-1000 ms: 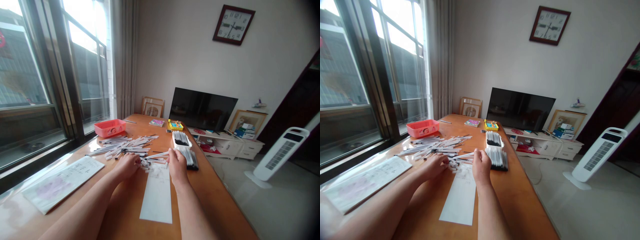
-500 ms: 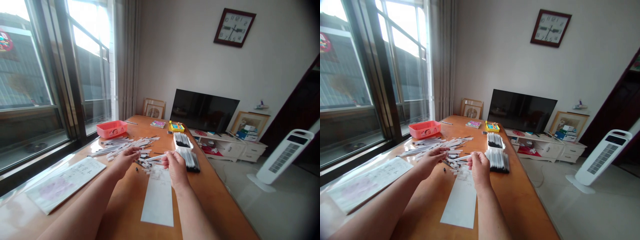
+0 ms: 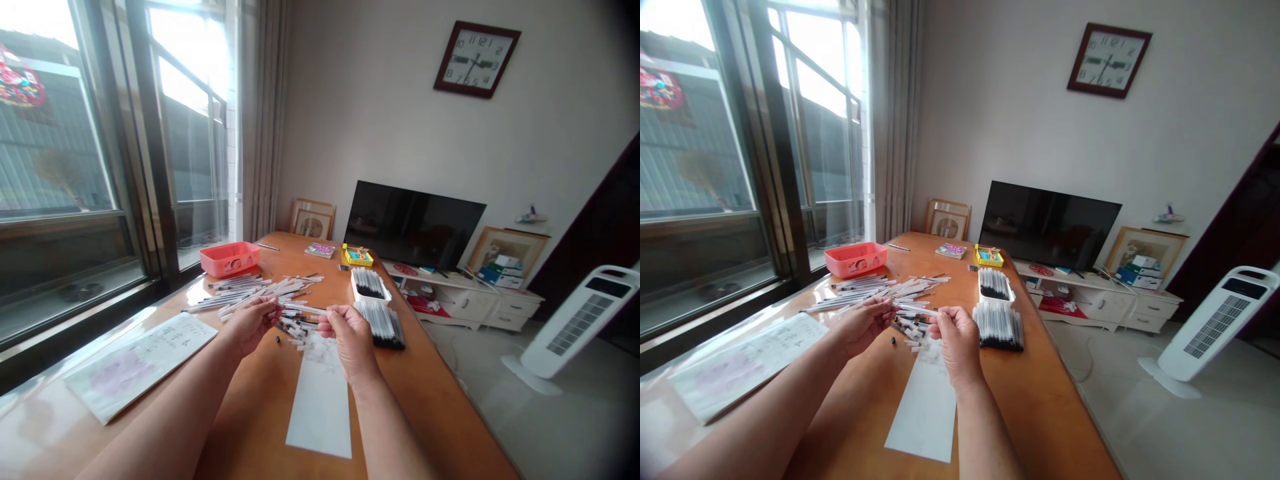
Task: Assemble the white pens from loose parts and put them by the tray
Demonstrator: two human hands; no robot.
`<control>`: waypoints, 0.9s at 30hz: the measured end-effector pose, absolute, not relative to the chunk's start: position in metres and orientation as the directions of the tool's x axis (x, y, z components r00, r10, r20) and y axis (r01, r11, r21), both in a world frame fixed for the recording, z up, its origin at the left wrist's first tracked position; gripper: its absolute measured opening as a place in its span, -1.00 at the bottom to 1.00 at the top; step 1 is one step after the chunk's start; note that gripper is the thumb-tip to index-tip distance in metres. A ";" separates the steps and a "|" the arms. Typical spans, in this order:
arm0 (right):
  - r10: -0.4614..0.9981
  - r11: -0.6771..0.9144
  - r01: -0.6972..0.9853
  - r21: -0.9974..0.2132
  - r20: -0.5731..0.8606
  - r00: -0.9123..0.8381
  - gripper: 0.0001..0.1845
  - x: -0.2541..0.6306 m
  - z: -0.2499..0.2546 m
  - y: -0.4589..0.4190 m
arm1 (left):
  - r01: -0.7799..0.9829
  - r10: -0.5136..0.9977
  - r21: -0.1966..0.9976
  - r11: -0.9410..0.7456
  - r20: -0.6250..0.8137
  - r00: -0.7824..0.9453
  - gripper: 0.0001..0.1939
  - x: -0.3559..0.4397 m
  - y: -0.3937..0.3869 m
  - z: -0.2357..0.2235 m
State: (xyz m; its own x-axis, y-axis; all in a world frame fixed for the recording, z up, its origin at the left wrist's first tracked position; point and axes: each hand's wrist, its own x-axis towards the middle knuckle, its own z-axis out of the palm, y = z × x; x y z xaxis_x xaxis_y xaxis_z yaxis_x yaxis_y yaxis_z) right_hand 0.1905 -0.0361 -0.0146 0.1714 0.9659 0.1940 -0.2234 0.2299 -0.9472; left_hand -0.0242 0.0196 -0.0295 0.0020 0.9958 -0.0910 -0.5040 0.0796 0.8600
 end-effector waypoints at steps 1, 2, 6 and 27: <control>0.967 0.228 -0.223 -0.948 0.193 0.168 -0.64 0.190 -0.015 -0.036 | -0.506 0.996 0.859 0.082 -0.089 0.009 -0.87 -0.024 0.019 -0.030; 0.968 0.225 -0.223 -0.948 0.191 0.164 -0.64 0.189 -0.015 -0.036 | -0.509 0.996 0.857 0.083 -0.086 0.017 -0.87 -0.023 0.019 -0.029; 0.972 0.209 -0.219 -0.953 0.178 0.154 -0.65 0.186 -0.015 -0.037 | -0.513 0.996 0.854 0.089 -0.082 0.036 -0.88 -0.020 0.015 -0.026; 0.941 0.336 0.125 -0.934 0.329 -0.075 -0.88 0.167 -0.027 -0.045 | -0.448 0.999 0.893 0.033 -0.021 0.033 -0.72 0.005 0.000 -0.022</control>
State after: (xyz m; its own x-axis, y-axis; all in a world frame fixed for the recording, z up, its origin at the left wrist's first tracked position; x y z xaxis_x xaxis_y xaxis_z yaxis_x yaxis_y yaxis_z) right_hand 0.1673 -0.0453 -0.0269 -0.0752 0.9415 0.3285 0.1255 0.3358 -0.9335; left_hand 0.0053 0.0002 -0.0217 0.0332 0.9992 -0.0207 -0.4480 0.0334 0.8934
